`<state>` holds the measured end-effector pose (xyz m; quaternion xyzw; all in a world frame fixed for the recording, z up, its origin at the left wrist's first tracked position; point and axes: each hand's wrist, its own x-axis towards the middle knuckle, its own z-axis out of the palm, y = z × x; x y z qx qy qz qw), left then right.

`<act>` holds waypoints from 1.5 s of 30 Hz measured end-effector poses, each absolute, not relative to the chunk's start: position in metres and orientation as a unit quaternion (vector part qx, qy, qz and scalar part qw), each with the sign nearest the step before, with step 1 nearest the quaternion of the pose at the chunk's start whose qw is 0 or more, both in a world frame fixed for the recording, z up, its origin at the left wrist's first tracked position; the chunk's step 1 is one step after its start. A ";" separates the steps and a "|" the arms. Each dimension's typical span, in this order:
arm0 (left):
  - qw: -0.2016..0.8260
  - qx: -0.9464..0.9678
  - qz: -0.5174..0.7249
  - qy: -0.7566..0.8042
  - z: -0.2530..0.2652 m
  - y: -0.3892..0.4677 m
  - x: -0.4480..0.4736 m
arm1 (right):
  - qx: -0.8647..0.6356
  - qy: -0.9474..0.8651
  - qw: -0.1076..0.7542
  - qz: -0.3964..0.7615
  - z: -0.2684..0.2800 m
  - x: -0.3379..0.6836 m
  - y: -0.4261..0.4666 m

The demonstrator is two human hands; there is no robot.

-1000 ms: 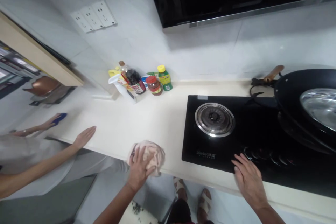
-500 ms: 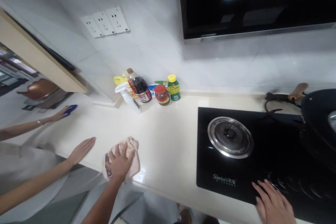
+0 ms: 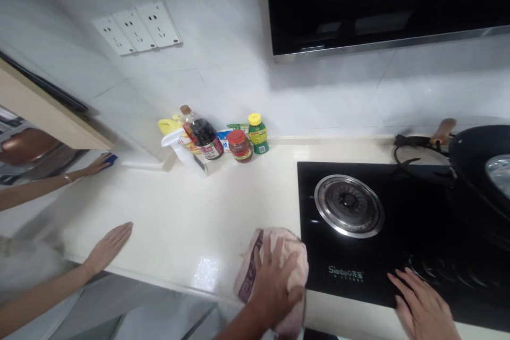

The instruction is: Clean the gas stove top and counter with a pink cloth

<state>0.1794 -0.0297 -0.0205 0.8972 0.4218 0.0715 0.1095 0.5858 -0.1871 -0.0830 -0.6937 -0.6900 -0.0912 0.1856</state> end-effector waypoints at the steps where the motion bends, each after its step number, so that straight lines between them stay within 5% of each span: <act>1: 0.103 0.901 0.078 0.414 -0.026 -0.042 0.171 | -0.695 -0.689 0.184 -0.093 -0.082 0.586 -0.187; 12: -0.082 0.747 0.022 0.659 -0.008 0.052 0.009 | -0.688 -0.693 0.194 -0.099 -0.084 0.586 -0.187; 24: 0.003 0.735 0.054 0.676 0.011 0.235 0.159 | -0.709 -0.677 0.179 -0.083 -0.071 0.573 -0.182; 33: 0.052 0.855 0.061 0.512 0.008 0.140 0.278 | -0.711 -0.675 0.179 -0.085 -0.069 0.571 -0.178; 41: 0.074 0.927 0.061 0.363 -0.020 0.007 0.177 | -0.718 -0.669 0.175 -0.083 -0.070 0.568 -0.176; 45: 0.006 0.894 0.104 0.436 -0.033 -0.007 0.133 | -0.717 -0.668 0.177 -0.087 -0.066 0.566 -0.175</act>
